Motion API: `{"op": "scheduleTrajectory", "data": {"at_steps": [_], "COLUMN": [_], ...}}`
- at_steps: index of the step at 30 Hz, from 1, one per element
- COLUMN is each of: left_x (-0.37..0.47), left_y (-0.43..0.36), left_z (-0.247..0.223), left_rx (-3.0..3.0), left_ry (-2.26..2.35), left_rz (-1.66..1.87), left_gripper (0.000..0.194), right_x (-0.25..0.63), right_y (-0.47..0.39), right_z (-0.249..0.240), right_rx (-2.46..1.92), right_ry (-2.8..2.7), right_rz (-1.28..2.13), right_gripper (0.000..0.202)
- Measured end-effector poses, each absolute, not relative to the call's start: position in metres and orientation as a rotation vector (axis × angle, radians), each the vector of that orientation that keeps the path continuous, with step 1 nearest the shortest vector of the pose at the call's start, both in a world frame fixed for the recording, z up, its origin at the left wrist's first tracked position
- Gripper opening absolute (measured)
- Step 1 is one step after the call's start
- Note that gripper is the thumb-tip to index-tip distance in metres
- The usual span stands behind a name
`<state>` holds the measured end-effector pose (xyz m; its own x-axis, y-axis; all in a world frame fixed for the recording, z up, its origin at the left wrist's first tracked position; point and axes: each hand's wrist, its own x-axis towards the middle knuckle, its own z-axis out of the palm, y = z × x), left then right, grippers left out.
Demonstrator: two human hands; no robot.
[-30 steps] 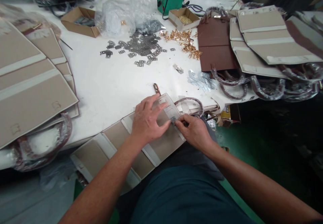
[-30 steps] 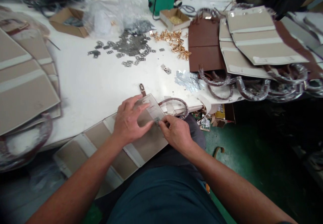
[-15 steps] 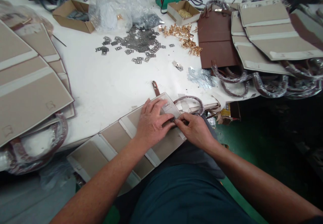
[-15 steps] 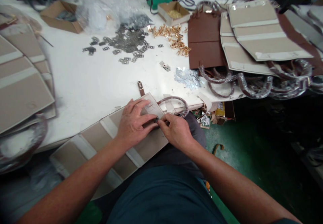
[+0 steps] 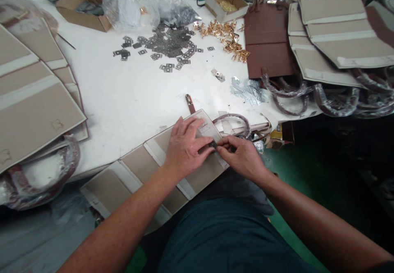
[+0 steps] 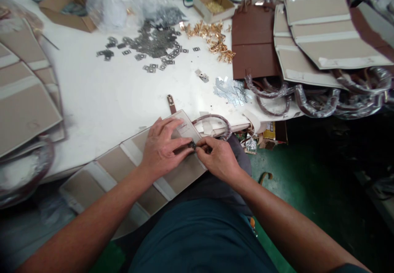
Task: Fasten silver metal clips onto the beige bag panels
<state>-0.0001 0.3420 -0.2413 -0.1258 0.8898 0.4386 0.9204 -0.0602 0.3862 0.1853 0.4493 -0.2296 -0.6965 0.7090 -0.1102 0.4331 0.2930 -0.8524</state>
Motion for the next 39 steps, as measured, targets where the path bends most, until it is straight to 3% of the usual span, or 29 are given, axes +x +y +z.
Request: {"op": "scheduleTrajectory", "data": {"at_steps": [17,29,39], "left_x": [-0.004,-0.004,-0.005], "left_y": [0.339,0.338,0.338], "left_z": [-0.241,-0.241,-0.241], "left_rx": [-2.094,-2.09,-2.088], "left_ry": [-2.132,-2.122,-2.107], "left_rz": [-0.899,-0.871,-0.881], "left_gripper": [0.013,0.012,0.012], "right_x": [0.184,0.181,0.174], "right_y": [0.441,0.442,0.445], "right_z": [-0.235,-0.238,-0.235], "right_rx": [-0.981,-1.058,-1.148], "right_ry": [-2.484,-2.218,-2.217], "right_rz": [1.104,1.443,1.387], "right_gripper": [0.016,0.012,0.007]}}
